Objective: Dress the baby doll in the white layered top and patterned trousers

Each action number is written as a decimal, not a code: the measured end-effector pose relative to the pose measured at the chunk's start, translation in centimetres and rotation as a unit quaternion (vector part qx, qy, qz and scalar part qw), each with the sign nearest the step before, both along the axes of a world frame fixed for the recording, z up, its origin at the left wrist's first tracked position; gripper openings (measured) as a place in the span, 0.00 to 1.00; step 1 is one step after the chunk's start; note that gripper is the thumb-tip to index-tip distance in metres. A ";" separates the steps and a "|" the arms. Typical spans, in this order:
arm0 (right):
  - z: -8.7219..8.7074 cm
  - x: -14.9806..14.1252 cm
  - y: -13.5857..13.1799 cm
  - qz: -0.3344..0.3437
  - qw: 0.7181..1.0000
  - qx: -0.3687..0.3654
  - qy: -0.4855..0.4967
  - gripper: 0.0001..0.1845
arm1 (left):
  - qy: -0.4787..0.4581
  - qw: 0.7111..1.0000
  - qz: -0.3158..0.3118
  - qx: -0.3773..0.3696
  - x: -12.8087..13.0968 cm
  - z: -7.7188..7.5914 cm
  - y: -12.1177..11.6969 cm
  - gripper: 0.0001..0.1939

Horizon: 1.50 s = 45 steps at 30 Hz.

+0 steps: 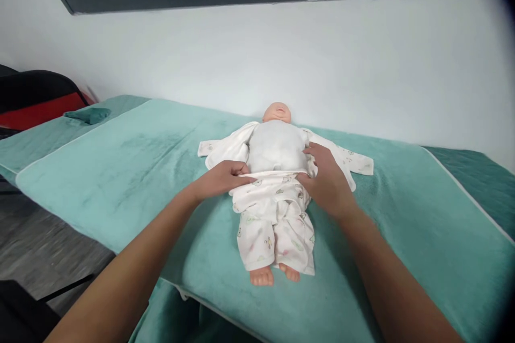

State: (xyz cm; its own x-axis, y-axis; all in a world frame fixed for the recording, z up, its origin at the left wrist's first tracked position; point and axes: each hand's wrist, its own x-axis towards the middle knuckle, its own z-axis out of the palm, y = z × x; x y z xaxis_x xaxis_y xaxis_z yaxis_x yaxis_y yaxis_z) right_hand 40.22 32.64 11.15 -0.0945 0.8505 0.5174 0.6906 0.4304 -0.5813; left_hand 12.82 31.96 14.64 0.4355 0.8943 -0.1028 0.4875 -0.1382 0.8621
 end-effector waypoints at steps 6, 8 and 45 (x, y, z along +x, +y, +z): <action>1.2 1.1 0.1 -0.042 0.965 -0.248 0.074 0.19 | -0.010 0.999 -0.033 -0.036 -1.8 -1.9 0.7 0.22; 1.2 1.2 0.1 -0.031 0.963 -0.256 0.084 0.14 | -0.038 0.998 -0.040 -0.028 -2.0 -2.3 0.5 0.21; -0.5 2.5 2.6 0.179 0.870 -0.380 0.258 0.16 | -0.170 0.976 -0.068 -0.116 -3.5 -4.1 6.9 0.12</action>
